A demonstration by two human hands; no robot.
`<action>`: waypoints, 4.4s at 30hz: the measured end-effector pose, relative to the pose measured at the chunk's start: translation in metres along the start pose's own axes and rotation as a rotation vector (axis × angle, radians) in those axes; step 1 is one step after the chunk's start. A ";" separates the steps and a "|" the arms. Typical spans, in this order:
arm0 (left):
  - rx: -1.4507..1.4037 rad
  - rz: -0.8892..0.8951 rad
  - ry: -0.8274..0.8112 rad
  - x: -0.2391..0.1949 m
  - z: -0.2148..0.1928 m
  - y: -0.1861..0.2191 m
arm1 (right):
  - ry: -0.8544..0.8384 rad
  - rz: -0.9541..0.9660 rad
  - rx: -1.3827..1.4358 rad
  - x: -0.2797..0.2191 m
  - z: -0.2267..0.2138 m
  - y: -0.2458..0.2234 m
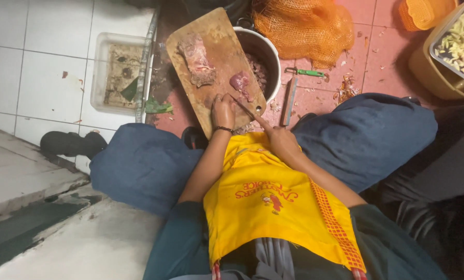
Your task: The person cuts raw meat into small pieces on a wooden cutting board while sitting on the floor.
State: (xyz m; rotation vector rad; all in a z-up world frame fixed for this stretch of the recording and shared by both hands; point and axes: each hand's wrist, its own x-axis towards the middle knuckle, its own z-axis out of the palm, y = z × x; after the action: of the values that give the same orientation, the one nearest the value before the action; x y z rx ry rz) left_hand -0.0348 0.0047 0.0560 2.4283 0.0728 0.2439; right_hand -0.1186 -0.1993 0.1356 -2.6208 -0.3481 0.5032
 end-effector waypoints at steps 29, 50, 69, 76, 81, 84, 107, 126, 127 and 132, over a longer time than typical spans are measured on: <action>-0.031 0.057 0.065 -0.003 0.014 -0.018 | -0.021 -0.083 0.395 0.027 0.032 0.019; -0.093 -0.106 -0.109 0.028 0.012 -0.035 | 0.026 0.037 0.013 -0.004 -0.016 0.001; -0.302 0.124 -0.262 0.112 0.054 -0.035 | 0.120 0.001 -0.090 0.019 0.002 0.034; -0.596 -0.153 -0.329 0.101 0.060 -0.054 | 0.196 0.179 -0.112 0.047 -0.007 0.045; -0.886 -0.013 -0.249 0.083 0.048 -0.040 | 0.216 0.182 0.024 0.041 -0.007 0.046; -0.864 -0.210 -0.570 0.070 0.030 -0.046 | 0.253 0.157 0.010 0.034 0.000 0.045; -0.290 -0.115 0.045 0.026 0.049 -0.021 | 0.037 -0.024 0.116 0.008 0.019 -0.001; -0.153 0.031 0.153 0.039 0.060 -0.035 | 0.109 -0.132 0.285 0.048 0.039 0.016; -0.152 0.036 0.161 0.039 0.059 -0.036 | 0.115 -0.140 0.284 0.060 0.046 0.019; -0.293 -0.203 -0.056 0.042 0.052 -0.034 | 0.116 -0.106 0.208 0.080 0.052 0.017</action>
State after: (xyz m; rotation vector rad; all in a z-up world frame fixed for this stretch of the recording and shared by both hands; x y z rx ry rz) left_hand 0.0166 0.0029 0.0015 2.1167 0.2398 0.0870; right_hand -0.0649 -0.1694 0.0614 -2.4032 -0.3739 0.3312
